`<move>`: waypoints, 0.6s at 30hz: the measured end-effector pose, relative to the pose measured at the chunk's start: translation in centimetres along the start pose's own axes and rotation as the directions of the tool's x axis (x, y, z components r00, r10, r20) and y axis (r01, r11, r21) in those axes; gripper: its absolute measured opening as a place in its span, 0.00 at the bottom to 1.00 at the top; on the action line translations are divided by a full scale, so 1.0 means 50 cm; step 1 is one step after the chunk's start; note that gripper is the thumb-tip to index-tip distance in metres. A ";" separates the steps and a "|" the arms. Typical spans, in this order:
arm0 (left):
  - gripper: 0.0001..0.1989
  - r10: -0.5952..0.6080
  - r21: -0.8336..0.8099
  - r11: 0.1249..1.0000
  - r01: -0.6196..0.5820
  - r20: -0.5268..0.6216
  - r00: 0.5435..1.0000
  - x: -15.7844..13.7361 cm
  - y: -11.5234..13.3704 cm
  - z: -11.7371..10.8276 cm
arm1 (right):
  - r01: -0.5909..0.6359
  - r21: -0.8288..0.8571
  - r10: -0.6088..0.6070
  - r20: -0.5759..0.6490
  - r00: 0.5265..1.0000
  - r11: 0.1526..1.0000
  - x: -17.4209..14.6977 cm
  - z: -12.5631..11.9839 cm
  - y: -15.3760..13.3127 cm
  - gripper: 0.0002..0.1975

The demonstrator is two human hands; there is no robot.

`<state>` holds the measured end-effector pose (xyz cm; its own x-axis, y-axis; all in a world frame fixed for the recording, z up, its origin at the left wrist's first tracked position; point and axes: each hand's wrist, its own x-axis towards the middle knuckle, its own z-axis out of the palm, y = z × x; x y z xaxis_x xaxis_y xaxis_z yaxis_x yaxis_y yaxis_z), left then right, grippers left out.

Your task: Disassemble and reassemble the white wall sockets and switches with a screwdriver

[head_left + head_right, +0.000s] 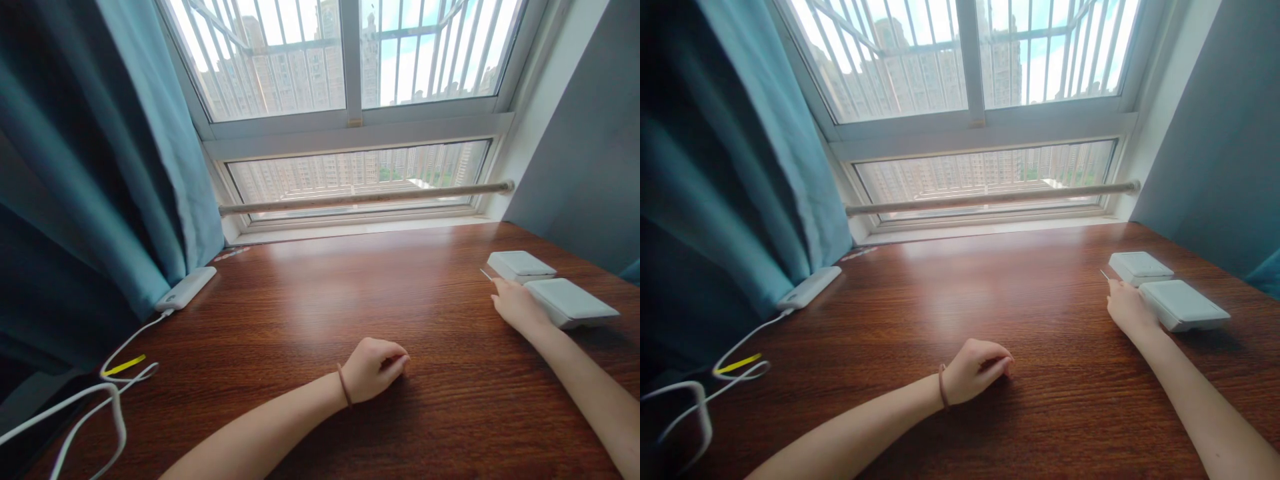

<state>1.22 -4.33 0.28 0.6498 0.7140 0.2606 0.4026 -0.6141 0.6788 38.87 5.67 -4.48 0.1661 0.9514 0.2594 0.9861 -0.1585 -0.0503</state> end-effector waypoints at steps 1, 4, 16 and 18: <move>0.13 0.000 0.000 1.000 0.000 -0.001 1.000 0.000 0.000 0.000 | -0.015 -0.015 0.015 0.010 1.000 1.000 0.000 -0.002 0.001 0.16; 0.13 0.005 0.001 1.000 -0.005 0.004 1.000 0.000 0.001 0.000 | -0.045 -0.051 0.046 0.031 0.998 0.998 0.000 -0.008 0.002 0.14; 0.14 0.021 0.024 0.999 -0.021 -0.007 1.000 0.000 0.007 -0.003 | -0.098 -0.042 0.100 0.045 0.994 0.994 -0.008 -0.032 -0.006 0.17; 0.14 0.022 0.027 0.999 -0.022 -0.003 1.000 0.000 0.007 -0.005 | -0.116 -0.015 0.116 0.038 0.992 0.993 -0.010 -0.050 -0.018 0.17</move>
<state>1.22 -4.45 0.71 0.6562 0.7017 0.2775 0.4058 -0.6383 0.6542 37.92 4.68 -2.17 0.2795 0.9357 0.2152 0.9602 -0.2718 -0.0652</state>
